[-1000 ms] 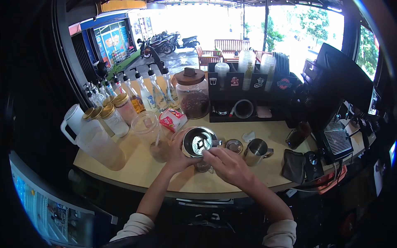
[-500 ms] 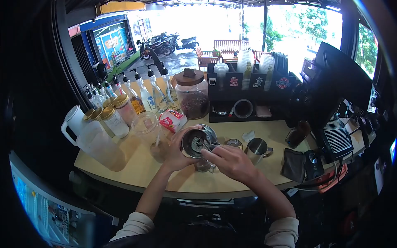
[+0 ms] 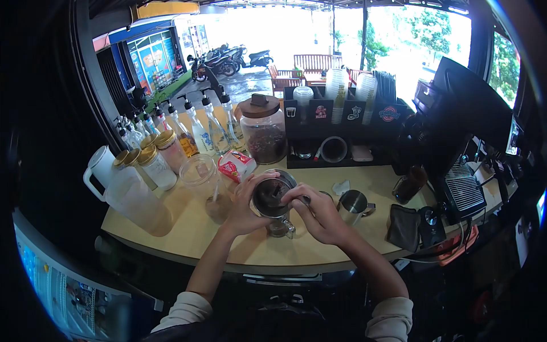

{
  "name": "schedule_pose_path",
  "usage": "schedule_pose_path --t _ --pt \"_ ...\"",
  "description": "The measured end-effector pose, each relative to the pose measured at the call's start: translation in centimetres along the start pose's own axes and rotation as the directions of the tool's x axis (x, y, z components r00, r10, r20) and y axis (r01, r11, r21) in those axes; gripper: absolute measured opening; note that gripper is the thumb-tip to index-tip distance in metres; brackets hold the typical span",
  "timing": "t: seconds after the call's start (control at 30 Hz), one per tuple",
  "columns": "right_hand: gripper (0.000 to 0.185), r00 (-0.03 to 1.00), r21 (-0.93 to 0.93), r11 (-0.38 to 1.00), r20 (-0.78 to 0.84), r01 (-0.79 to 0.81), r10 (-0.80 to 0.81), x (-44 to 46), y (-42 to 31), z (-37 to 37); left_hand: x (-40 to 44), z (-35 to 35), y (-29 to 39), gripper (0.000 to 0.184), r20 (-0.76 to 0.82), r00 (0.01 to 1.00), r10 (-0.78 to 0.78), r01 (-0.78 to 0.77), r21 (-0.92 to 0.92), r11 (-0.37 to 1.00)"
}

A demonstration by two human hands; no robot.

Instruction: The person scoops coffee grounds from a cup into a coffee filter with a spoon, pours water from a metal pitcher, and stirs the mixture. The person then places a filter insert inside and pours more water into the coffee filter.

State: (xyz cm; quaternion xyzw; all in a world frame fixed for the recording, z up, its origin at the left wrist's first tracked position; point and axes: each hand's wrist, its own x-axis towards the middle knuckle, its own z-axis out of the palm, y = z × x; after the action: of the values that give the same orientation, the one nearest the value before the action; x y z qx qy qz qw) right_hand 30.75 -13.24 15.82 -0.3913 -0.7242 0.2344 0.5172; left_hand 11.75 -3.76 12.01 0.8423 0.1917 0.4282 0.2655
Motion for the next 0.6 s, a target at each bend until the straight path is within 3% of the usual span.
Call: schedule_pose_path --t 0.07,0.2,0.27,0.3,0.37,0.4,0.47,0.6 --pt "0.01 0.992 -0.089 0.996 0.128 0.012 -0.001 0.3 -0.1 -0.8 0.0 -0.4 -0.2 0.083 0.012 1.0 -0.005 0.004 0.02 1.0" --pt "0.011 0.986 -0.123 0.992 0.16 -0.026 0.045 1.9 -0.8 -2.4 0.1 -0.8 0.5 0.082 0.022 0.999 0.03 -0.032 0.121 0.992" --pt "0.012 0.966 -0.221 0.96 0.228 0.173 -0.121 3.1 -1.0 -3.1 0.3 -1.2 0.8 0.081 0.065 0.998 0.013 -0.024 0.178 0.984" --pt "0.012 0.966 -0.221 0.96 0.227 0.172 -0.121 3.5 -1.5 -3.2 0.4 -1.3 0.8 0.081 0.067 0.998 0.013 -0.025 0.178 0.984" --pt "0.014 0.946 -0.159 0.987 0.318 -0.018 0.068 4.4 -2.8 -3.1 0.6 -1.4 0.8 0.08 0.078 0.997 0.027 -0.043 0.207 0.977" --pt "0.014 0.946 -0.157 0.987 0.318 -0.018 0.067 4.8 -2.8 -2.8 0.6 -1.3 0.8 0.08 0.078 0.997 0.026 -0.042 0.209 0.977" --pt "0.017 0.894 -0.197 0.976 0.448 0.089 0.009 5.5 -2.7 -2.3 0.7 -1.1 0.5 0.083 0.1 0.994 0.05 -0.069 0.194 0.979" --pt "0.015 0.91 -0.211 0.959 0.406 0.187 -0.088 7.0 -3.4 -2.4 0.5 -0.9 0.3 0.08 0.072 0.997 0.029 -0.044 0.216 0.975"
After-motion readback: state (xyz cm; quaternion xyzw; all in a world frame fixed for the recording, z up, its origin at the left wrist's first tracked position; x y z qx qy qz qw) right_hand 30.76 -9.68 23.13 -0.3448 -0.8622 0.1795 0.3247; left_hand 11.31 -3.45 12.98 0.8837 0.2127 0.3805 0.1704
